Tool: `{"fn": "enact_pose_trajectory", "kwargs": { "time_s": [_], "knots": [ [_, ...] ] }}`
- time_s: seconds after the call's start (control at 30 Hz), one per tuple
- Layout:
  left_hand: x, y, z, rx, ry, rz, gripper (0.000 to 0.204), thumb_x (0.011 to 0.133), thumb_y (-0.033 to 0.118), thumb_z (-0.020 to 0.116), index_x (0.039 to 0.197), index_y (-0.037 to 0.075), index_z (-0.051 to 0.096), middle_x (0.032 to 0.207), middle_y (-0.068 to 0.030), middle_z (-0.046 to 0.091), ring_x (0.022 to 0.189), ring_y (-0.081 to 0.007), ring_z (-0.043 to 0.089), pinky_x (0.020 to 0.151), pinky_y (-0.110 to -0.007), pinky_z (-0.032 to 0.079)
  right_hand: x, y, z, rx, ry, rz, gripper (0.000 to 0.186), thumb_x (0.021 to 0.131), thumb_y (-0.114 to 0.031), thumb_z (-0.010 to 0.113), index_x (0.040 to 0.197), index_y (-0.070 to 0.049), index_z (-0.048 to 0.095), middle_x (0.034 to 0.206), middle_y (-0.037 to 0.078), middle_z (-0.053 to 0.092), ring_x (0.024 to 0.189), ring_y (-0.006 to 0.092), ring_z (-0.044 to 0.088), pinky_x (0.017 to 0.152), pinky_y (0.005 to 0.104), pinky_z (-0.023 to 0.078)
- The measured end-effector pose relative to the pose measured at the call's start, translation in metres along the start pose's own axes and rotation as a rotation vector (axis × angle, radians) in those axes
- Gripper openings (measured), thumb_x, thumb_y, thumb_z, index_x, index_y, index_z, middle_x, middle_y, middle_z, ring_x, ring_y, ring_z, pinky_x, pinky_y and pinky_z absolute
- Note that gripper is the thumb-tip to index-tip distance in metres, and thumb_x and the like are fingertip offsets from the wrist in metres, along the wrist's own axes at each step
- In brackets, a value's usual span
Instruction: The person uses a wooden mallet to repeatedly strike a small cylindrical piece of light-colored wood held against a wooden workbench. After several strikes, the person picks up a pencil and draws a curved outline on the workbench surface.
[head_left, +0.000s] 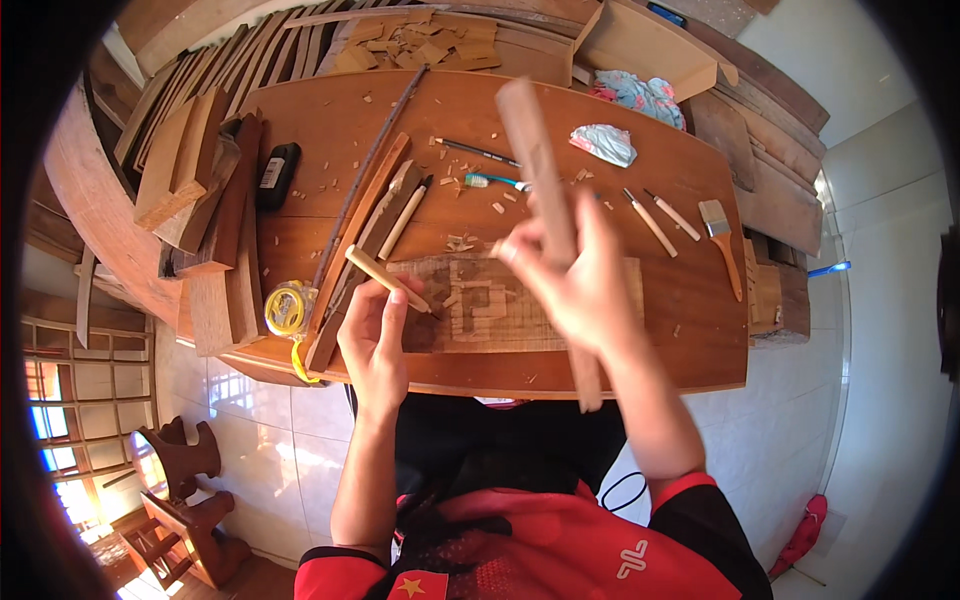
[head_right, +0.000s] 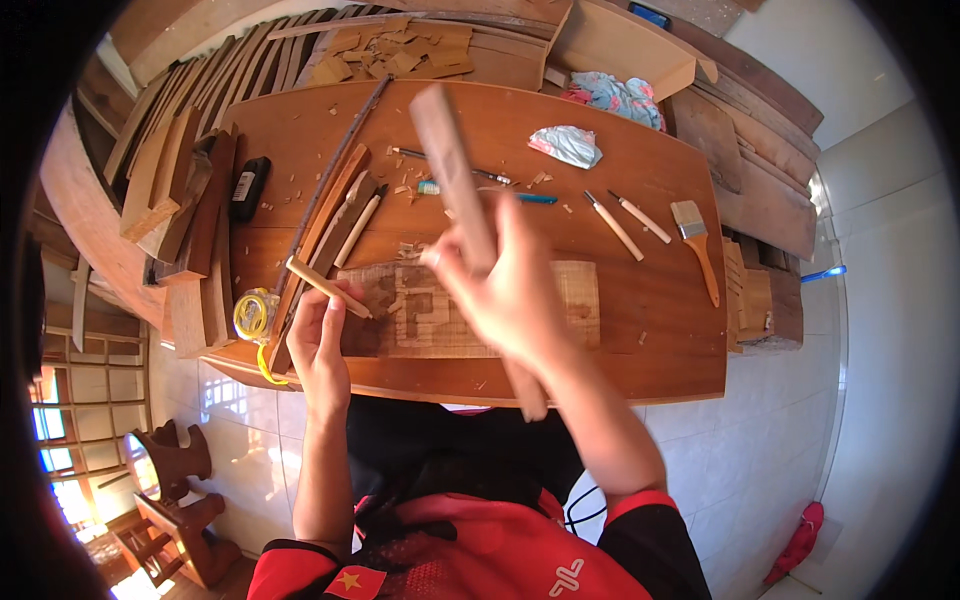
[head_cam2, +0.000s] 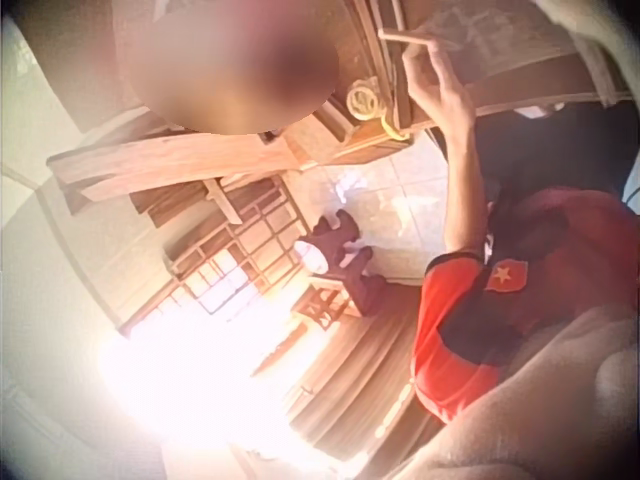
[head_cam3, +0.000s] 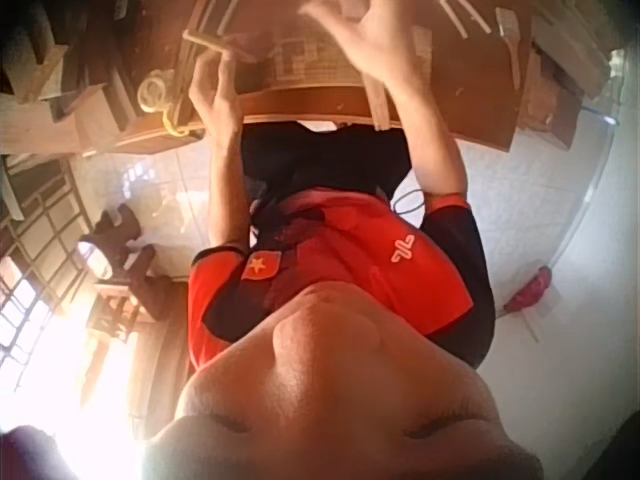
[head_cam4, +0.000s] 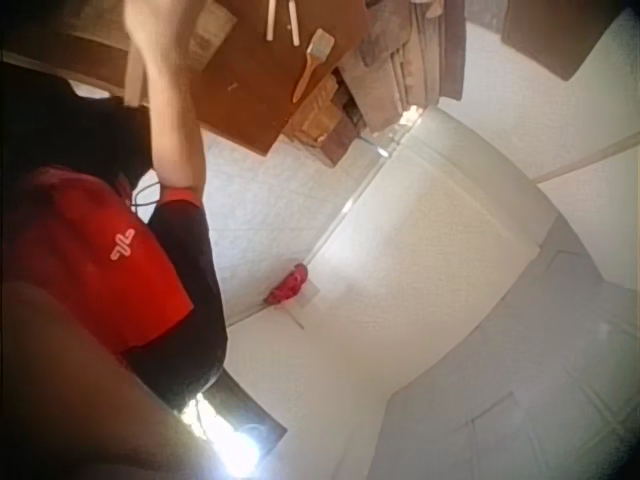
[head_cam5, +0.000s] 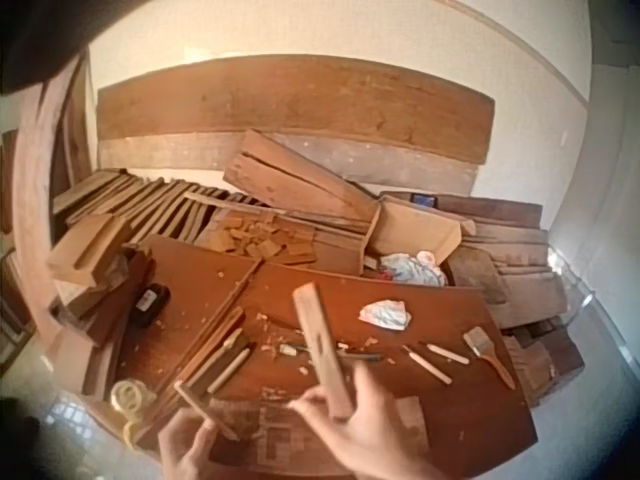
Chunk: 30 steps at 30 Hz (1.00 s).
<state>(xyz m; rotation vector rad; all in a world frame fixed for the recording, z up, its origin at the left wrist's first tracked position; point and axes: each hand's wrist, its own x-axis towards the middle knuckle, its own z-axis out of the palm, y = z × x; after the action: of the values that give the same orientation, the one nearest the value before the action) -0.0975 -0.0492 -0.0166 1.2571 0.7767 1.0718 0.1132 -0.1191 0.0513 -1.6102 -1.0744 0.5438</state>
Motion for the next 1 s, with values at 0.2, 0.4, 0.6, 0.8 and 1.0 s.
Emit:
{"fn": "enact_pose_trajectory", "kwargs": {
  "time_s": [0.2,0.4,0.6,0.8,1.0],
  "knots": [
    [0.001,0.005,-0.003,0.004,-0.048,-0.047,0.019,0.108,0.011,0.061,0.119,-0.004,0.067,0.107,-0.0112,0.075,0.097,-0.0137,0.068,0.092,-0.03,0.053,0.052,0.001,-0.053,0.066,0.133,0.12,0.04,0.097,-0.02,0.078,0.125,0.001,0.056,0.099,0.007,0.077,0.047,0.0074,0.055,0.038,0.0275,0.043],
    [0.01,0.026,0.001,0.109,-0.177,-0.11,0.018,0.103,0.011,0.069,0.112,-0.004,0.072,0.094,-0.0083,0.076,0.087,-0.0131,0.069,0.083,-0.029,0.055,-0.005,0.007,-0.064,0.023,-0.015,0.247,0.041,0.096,-0.023,0.08,0.124,-0.002,0.058,0.082,-0.001,0.064,0.05,0.0045,0.053,0.039,0.0252,0.041],
    [0.037,0.052,0.047,0.514,-0.65,0.207,0.021,0.092,0.018,0.082,0.105,0.001,0.081,0.086,-0.0116,0.076,0.073,-0.0183,0.067,0.071,-0.034,0.053,-0.032,0.005,-0.054,0.319,-0.104,0.233,0.05,0.093,-0.024,0.084,0.124,0.002,0.056,0.077,0.003,0.067,0.043,0.005,0.052,0.037,0.0241,0.038],
    [0.05,0.059,0.066,0.592,-0.847,0.256,0.02,0.091,0.013,0.08,0.108,0.002,0.081,0.09,-0.0106,0.076,0.086,-0.0254,0.07,0.079,-0.038,0.054,-0.038,0.007,-0.056,0.439,-0.082,0.242,0.043,0.091,-0.012,0.083,0.119,0.0,0.053,0.084,0.006,0.069,0.043,0.0056,0.052,0.035,0.0235,0.04],
    [0.052,0.053,0.018,0.984,-0.665,0.374,0.043,0.087,0.015,0.081,0.129,0.01,0.075,0.118,-0.015,0.071,0.112,-0.0351,0.066,0.098,-0.044,0.052,-0.055,0.029,-0.072,0.501,0.16,0.29,0.032,0.094,-0.009,0.08,0.109,-0.007,0.051,0.077,0.004,0.062,0.043,0.0046,0.047,0.035,0.0235,0.038]
  ]
}}
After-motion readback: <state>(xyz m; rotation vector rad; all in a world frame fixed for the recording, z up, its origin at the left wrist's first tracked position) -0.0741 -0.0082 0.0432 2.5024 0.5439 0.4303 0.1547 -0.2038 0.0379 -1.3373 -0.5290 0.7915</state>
